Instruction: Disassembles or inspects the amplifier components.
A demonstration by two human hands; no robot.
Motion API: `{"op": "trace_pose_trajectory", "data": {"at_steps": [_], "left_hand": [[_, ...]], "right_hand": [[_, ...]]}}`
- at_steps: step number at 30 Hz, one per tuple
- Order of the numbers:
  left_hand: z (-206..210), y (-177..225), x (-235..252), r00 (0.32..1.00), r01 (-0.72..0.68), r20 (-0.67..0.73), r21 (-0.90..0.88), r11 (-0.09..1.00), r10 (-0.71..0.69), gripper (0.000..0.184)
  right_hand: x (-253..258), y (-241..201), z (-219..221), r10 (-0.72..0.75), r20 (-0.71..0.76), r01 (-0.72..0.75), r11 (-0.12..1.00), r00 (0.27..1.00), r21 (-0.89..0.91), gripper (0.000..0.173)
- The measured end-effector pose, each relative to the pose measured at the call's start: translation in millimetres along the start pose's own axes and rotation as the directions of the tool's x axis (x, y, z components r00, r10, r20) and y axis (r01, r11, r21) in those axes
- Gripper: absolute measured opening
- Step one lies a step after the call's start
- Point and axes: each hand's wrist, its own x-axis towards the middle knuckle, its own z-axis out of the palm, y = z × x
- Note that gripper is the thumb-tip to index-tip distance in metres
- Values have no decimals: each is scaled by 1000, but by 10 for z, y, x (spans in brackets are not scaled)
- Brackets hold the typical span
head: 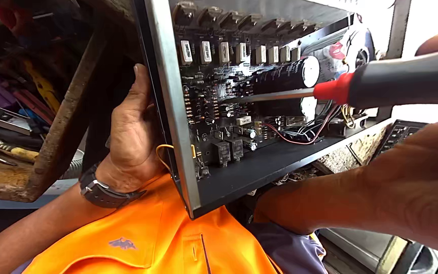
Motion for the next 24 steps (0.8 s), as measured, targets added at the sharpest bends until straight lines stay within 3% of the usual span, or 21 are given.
{"op": "trace_pose_trajectory", "data": {"at_steps": [3,6,12,17,20,24], "left_hand": [[5,4,-15,999,-33,2,92,995,33,59],[7,8,-39,1000,-19,-4,102,995,20,58],[-38,-29,-29,1000,-22,15,40,999,21,60],[-25,-32,-34,1000,-22,18,74,997,21,60],[13,-37,-41,1000,-25,-1,114,993,25,61],[10,-49,-50,999,-39,15,140,989,38,61]], "right_hand": [[-21,99,-68,19,52,-21,999,998,35,39],[-2,64,23,23,2,-23,998,1000,66,38],[-45,102,-12,-64,81,71,993,995,-92,24],[6,0,205,-37,-132,47,996,991,78,17],[61,-82,234,-18,-121,26,998,992,63,15],[97,-62,240,-100,-120,95,994,988,-46,12]]}}
